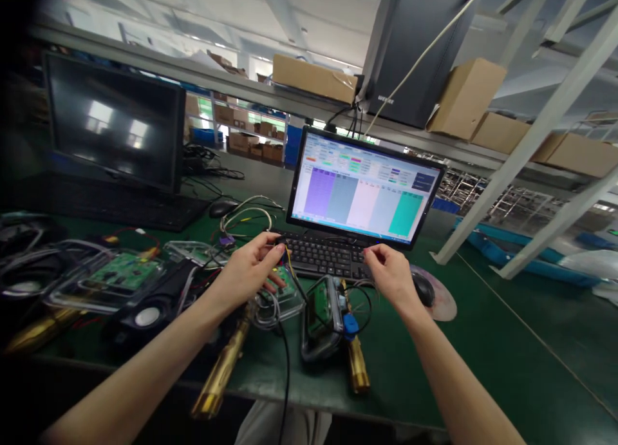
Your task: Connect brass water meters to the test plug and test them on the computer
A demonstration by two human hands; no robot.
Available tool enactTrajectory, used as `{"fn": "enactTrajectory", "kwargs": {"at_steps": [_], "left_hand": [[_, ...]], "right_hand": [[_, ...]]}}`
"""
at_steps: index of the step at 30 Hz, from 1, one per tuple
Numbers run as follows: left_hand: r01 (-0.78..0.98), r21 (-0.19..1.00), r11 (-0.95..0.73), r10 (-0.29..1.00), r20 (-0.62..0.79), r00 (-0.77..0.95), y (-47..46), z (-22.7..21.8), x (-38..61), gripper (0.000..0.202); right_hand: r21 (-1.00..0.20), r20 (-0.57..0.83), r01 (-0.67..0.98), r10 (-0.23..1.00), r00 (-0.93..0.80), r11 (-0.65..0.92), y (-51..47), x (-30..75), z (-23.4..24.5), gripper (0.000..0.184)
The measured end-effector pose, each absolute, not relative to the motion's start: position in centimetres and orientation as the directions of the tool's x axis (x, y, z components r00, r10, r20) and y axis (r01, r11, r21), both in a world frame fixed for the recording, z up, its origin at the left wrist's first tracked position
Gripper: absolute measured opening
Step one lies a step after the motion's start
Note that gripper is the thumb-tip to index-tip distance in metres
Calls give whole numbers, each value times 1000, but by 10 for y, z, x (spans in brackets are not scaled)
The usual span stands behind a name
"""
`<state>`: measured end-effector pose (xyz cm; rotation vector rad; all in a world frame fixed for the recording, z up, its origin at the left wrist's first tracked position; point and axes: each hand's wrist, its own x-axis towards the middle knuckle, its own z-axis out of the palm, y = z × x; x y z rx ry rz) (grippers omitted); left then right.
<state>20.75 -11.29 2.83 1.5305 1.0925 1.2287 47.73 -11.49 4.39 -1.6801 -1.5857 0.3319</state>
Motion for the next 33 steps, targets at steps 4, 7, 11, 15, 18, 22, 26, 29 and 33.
{"fn": "enactTrajectory", "kwargs": {"at_steps": [4, 7, 11, 15, 18, 22, 26, 29, 33], "left_hand": [[92, 956, -278, 954, 263, 144, -113, 30, 207, 35], [100, 959, -265, 959, 252, 131, -114, 33, 207, 33], [144, 954, -263, 961, 246, 122, -114, 38, 208, 35], [200, 952, -230, 973, 218, 81, -112, 41, 209, 45], [233, 953, -196, 981, 190, 47, -110, 41, 208, 54], [240, 958, -159, 987, 155, 36, -110, 40, 207, 62], [200, 973, -111, 994, 107, 31, -113, 38, 208, 66], [193, 975, -113, 993, 104, 57, -112, 35, 207, 58], [170, 979, -110, 993, 100, 71, -111, 30, 205, 52]], "right_hand": [[-643, 261, 763, 920, 294, -61, -116, 536, 22, 37], [-604, 215, 779, 908, 360, -166, -118, 571, 5, 39], [-542, 214, 797, 874, 436, -264, -117, 611, -13, 38], [-458, 284, 834, 837, 467, -309, -108, 644, -30, 37], [-402, 322, 870, 845, 427, -287, -95, 660, -45, 40], [-373, 339, 897, 866, 368, -236, -78, 662, -71, 50], [-323, 368, 918, 864, 344, -228, -64, 669, -114, 65], [-276, 393, 926, 849, 352, -257, -51, 688, -150, 68], [-175, 485, 967, 838, 248, -185, -36, 713, -181, 65]]}}
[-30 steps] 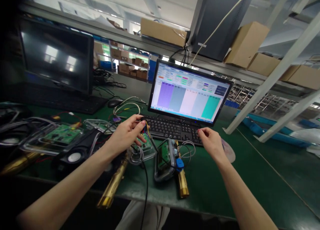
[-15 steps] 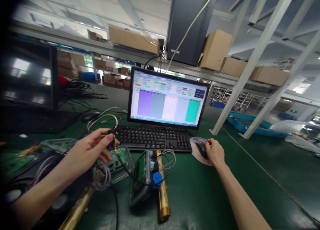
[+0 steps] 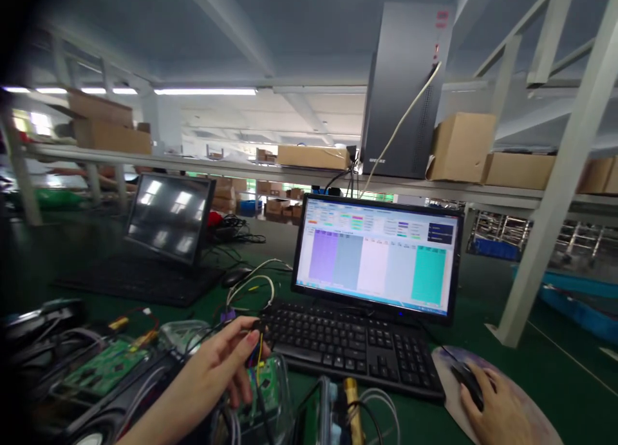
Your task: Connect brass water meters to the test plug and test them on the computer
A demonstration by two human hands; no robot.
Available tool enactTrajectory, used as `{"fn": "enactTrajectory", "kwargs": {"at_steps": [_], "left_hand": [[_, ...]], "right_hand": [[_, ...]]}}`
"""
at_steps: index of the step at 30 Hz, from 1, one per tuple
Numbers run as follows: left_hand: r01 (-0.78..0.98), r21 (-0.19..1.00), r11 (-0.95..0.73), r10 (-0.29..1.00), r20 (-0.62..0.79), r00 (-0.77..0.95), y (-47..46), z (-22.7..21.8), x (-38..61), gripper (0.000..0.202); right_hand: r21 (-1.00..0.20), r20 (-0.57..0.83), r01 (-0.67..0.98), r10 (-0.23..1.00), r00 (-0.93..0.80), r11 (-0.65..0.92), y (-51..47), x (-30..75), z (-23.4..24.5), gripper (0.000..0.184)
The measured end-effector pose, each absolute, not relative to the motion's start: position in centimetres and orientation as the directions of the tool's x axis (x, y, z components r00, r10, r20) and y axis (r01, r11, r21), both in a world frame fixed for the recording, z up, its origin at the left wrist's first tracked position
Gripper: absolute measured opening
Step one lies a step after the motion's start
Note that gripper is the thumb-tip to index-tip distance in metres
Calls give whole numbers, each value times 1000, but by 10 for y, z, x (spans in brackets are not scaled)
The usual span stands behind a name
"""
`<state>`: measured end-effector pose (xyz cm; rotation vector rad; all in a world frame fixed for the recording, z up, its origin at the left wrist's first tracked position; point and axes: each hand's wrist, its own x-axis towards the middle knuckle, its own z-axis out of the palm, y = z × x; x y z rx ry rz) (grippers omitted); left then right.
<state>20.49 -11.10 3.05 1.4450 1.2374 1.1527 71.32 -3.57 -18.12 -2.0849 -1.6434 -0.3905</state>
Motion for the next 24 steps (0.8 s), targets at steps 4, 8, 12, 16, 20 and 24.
{"fn": "enactTrajectory", "kwargs": {"at_steps": [4, 8, 12, 16, 20, 24], "left_hand": [[168, 982, -89, 995, 79, 65, -111, 30, 204, 55], [146, 986, -82, 996, 74, 58, -110, 31, 205, 60], [136, 989, -64, 997, 59, 44, -111, 30, 204, 63], [137, 988, -68, 997, 61, 57, -111, 29, 202, 59], [143, 988, -62, 997, 54, 57, -110, 31, 204, 60], [134, 990, -47, 998, 41, 49, -111, 34, 205, 65]], "right_hand": [[-76, 533, 991, 835, 135, -112, -30, 722, -190, 59], [6, 563, 999, 826, 39, -51, -31, 722, -188, 54], [-2, 587, 1000, 810, -7, 10, -37, 717, -182, 47], [-50, 576, 999, 817, 17, 15, -40, 710, -174, 44], [-67, 561, 998, 827, 26, 14, -40, 708, -170, 50], [-29, 556, 999, 831, -9, 30, -39, 709, -172, 54]]}}
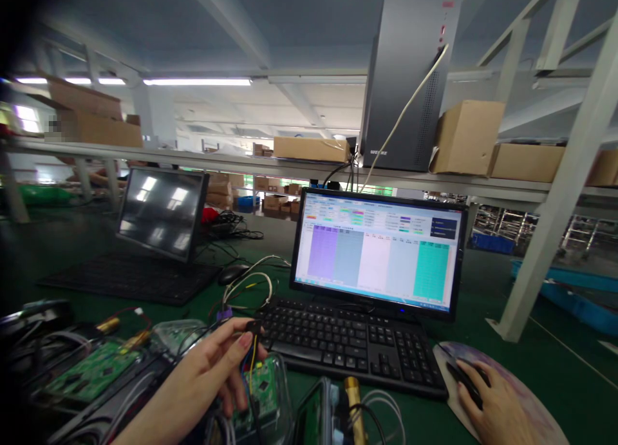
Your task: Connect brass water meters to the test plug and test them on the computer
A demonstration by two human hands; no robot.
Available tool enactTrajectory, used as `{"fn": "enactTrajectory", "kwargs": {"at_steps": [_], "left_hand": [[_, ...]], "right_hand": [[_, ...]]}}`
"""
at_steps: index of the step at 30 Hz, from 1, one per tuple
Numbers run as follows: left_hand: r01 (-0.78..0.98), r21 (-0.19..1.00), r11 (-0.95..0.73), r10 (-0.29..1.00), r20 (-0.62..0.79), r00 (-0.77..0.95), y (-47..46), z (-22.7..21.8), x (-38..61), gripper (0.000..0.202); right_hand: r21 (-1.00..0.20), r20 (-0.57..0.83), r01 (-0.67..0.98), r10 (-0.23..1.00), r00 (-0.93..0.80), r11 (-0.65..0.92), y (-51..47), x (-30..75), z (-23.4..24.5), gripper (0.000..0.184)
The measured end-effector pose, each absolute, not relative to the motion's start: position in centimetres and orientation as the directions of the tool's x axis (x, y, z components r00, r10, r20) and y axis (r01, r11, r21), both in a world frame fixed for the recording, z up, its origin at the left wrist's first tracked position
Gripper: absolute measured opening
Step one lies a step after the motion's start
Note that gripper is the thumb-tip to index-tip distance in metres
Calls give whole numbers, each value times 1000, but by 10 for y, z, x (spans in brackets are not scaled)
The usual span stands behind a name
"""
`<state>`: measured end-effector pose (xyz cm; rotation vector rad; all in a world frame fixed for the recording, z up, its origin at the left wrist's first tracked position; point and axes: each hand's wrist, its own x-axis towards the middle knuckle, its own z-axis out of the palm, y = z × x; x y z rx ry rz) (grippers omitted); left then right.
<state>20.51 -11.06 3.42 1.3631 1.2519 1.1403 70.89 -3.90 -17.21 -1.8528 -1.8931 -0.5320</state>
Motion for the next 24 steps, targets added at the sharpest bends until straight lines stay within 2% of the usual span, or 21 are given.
{"fn": "enactTrajectory", "kwargs": {"at_steps": [10, 15, 20, 24], "left_hand": [[126, 991, -48, 998, 42, 47, -110, 32, 204, 66], [127, 990, -59, 998, 54, 39, -111, 33, 204, 59], [125, 991, -53, 998, 50, 26, -112, 35, 205, 65], [121, 991, -56, 998, 53, 28, -112, 34, 204, 64]], "right_hand": [[14, 576, 1000, 817, -27, 23, -36, 714, -176, 51], [-40, 576, 999, 817, 30, -8, -39, 710, -173, 54], [-125, 580, 992, 811, 72, 1, -45, 701, -164, 45], [-124, 579, 992, 814, 39, 40, -49, 697, -158, 44]]}}
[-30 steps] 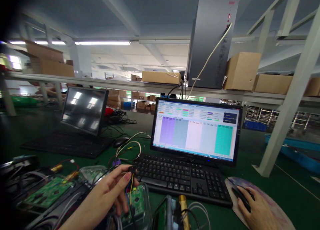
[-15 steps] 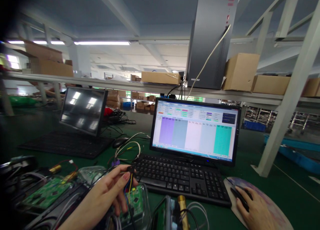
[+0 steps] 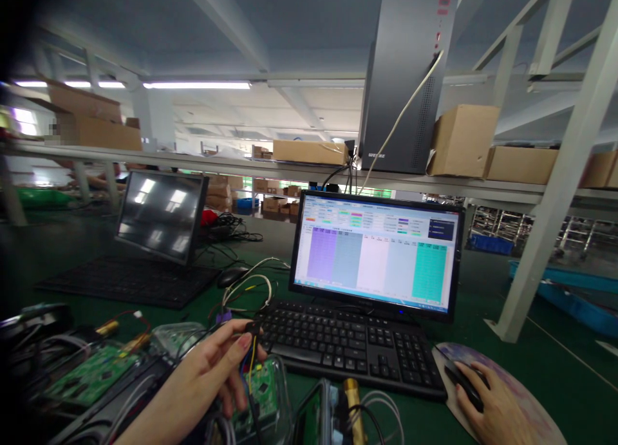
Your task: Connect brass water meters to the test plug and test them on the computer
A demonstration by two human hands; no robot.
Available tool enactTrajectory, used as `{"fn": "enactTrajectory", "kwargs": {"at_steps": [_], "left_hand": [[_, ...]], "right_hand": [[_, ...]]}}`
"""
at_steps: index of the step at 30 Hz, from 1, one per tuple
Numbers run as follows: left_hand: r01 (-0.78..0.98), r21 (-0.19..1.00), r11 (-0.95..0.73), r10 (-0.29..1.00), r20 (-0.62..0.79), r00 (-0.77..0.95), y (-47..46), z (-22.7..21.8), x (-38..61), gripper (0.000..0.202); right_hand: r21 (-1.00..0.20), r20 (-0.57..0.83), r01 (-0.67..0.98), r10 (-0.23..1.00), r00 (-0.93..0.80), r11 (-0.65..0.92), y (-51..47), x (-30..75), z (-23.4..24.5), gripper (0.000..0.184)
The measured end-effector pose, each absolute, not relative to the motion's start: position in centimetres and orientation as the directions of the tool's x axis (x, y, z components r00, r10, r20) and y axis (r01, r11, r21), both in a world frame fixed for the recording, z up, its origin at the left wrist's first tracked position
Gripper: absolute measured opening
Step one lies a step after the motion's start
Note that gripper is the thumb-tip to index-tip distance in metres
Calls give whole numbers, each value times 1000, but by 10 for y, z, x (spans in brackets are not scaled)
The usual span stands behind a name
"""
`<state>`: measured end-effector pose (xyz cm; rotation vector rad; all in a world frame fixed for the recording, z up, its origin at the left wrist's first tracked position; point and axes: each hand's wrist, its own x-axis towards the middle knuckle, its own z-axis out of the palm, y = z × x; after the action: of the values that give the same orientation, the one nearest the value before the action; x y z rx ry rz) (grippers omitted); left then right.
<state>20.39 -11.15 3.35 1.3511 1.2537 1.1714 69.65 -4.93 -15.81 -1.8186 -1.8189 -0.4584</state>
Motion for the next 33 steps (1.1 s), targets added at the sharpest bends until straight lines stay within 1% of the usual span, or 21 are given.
{"fn": "enactTrajectory", "kwargs": {"at_steps": [8, 11, 26, 33], "left_hand": [[106, 992, -67, 997, 63, 41, -109, 32, 203, 56], [91, 993, -71, 997, 67, 46, -109, 32, 203, 57], [94, 993, -72, 996, 66, 64, -110, 33, 202, 55], [99, 992, -75, 996, 70, 55, -110, 32, 201, 54]], "right_hand": [[-114, 581, 987, 813, -25, 112, -54, 691, -152, 40], [-109, 579, 987, 814, -36, 122, -54, 690, -149, 39], [-107, 577, 987, 816, -34, 117, -54, 691, -150, 40], [-144, 585, 982, 811, -16, 123, -53, 690, -149, 38]]}}
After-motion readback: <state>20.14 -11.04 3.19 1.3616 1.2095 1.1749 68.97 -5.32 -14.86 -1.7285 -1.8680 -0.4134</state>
